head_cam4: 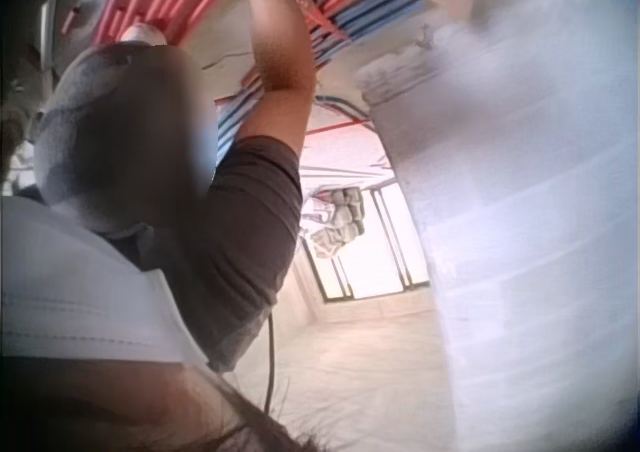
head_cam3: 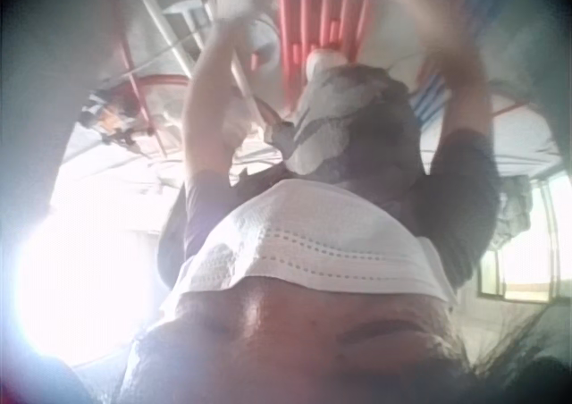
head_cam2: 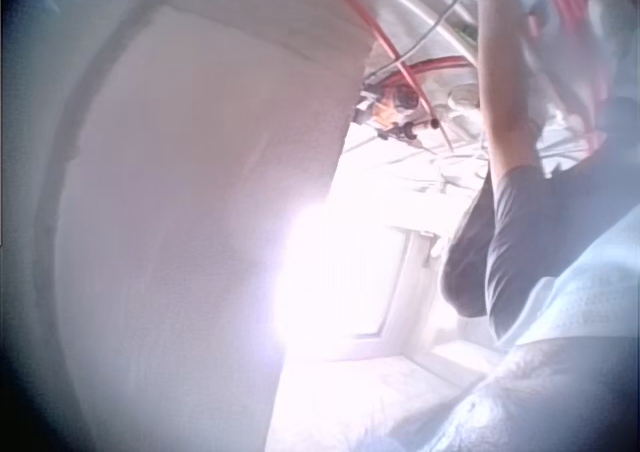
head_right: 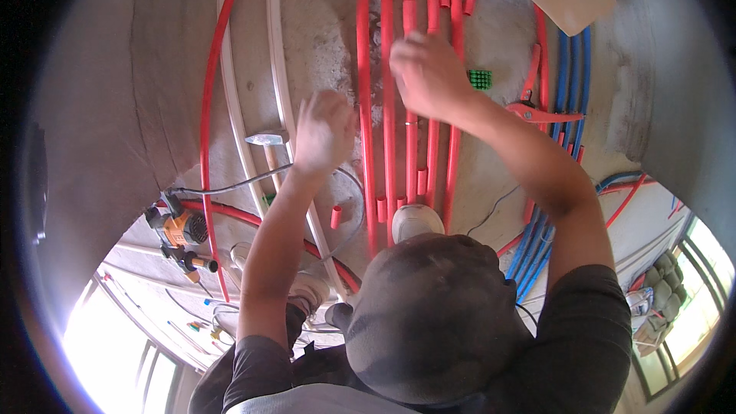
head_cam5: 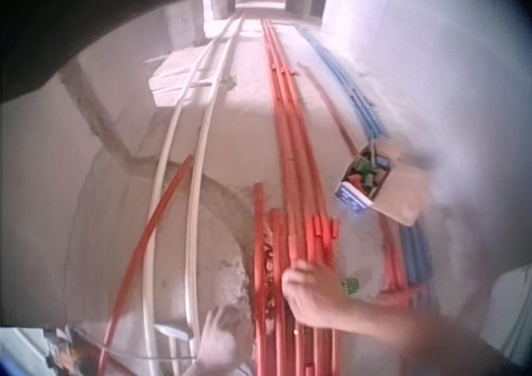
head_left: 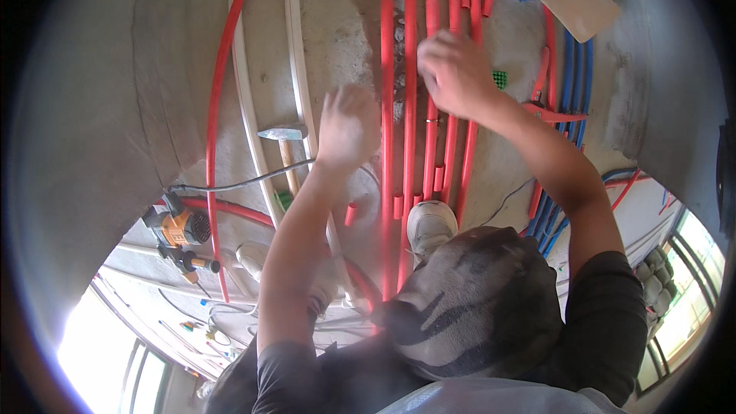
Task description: The person installs red and blue plastic pipes on a concrete ceiling. They use a power drill to create holes, insert wall plugs, and secure the pipes with a hammer and clips. The person also uses pliers to cut pipe segments and arranges them in parallel lines.
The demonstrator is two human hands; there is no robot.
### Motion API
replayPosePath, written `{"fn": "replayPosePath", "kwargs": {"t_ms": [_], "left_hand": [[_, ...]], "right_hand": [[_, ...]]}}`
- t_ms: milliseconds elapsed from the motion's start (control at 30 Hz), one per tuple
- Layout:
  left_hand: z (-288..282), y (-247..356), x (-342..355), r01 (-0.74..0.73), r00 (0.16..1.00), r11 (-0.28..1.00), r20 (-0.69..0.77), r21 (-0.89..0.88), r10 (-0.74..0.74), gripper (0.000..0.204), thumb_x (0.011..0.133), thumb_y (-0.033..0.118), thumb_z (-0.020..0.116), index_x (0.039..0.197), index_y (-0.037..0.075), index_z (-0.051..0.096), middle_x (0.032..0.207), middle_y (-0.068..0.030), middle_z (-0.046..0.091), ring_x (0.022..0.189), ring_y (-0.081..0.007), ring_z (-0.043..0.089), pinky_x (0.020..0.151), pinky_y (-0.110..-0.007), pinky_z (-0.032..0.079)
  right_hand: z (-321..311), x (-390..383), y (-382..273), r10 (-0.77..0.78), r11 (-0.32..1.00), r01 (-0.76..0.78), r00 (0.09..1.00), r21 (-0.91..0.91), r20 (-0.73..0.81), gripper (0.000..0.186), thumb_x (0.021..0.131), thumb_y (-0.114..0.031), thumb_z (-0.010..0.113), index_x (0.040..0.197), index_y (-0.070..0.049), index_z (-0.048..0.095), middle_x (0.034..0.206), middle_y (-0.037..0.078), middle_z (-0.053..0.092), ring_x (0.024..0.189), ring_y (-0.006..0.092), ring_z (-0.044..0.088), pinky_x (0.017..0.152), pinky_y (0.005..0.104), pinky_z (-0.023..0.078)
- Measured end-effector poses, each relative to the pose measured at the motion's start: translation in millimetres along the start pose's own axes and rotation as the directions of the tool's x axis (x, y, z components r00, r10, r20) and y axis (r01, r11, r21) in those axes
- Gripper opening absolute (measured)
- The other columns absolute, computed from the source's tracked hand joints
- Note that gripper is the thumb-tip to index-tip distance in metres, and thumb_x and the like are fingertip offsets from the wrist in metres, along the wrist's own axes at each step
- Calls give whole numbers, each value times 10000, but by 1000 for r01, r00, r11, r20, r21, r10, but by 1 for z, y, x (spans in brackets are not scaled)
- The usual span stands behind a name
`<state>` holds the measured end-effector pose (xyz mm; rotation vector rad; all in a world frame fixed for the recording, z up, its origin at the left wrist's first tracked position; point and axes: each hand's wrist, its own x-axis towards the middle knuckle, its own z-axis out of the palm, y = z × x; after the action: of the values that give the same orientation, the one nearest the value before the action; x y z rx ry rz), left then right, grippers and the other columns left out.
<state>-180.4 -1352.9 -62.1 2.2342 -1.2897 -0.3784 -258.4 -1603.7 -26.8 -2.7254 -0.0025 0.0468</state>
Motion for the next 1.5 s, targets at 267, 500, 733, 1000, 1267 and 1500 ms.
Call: {"fn": "replayPosePath", "kwargs": {"t_ms": [267,500,733,1000,1267,1500], "left_hand": [[-7,8,9,-259,949,945,-127,200,287,253,761,77,711,1010,35,704,1219,-120,681,1239,-321,622,1118,-519,458],[4,-5,20,-574,812,784,286,236,508,253,869,238,666,1062,105,760,1238,-67,707,1309,-239,595,1189,-541,387],[-15,-13,85,-363,932,765,213,532,294,438,949,381,630,1277,111,731,1529,-52,575,1504,-248,444,1258,-597,300],[-18,-26,43,90,986,987,-151,133,-69,307,884,162,719,1178,74,722,1443,-166,599,1437,-351,491,1183,-543,401],[-15,-32,58,-169,973,976,-136,136,187,278,859,125,706,1129,55,704,1344,-176,644,1338,-380,561,1135,-501,451],[-21,-16,68,43,983,981,169,191,-76,341,856,182,756,1173,67,710,1409,-146,597,1331,-372,545,1113,-545,436]], "right_hand": [[19,-60,13,-375,877,439,878,-192,297,540,975,-493,646,1392,-151,671,1462,-3,602,1532,256,386,1302,568,201],[10,-16,44,-447,847,505,846,-168,292,613,992,-558,583,1469,-173,602,1537,31,566,1541,281,384,1301,574,203],[-8,-17,7,-421,836,549,674,-30,607,452,952,-461,675,1200,-88,729,1385,52,644,1458,291,479,1253,557,301],[10,-28,44,-602,741,620,784,-257,155,387,978,-440,653,1149,-100,725,1273,89,652,1427,291,504,1248,557,317],[16,17,15,-500,802,550,832,-233,241,471,1007,-506,597,1175,-88,735,1193,108,715,1306,300,591,1119,469,426],[37,25,4,-234,824,450,823,-343,518,246,892,-286,631,818,-98,771,866,77,753,956,279,718,960,451,466]]}}
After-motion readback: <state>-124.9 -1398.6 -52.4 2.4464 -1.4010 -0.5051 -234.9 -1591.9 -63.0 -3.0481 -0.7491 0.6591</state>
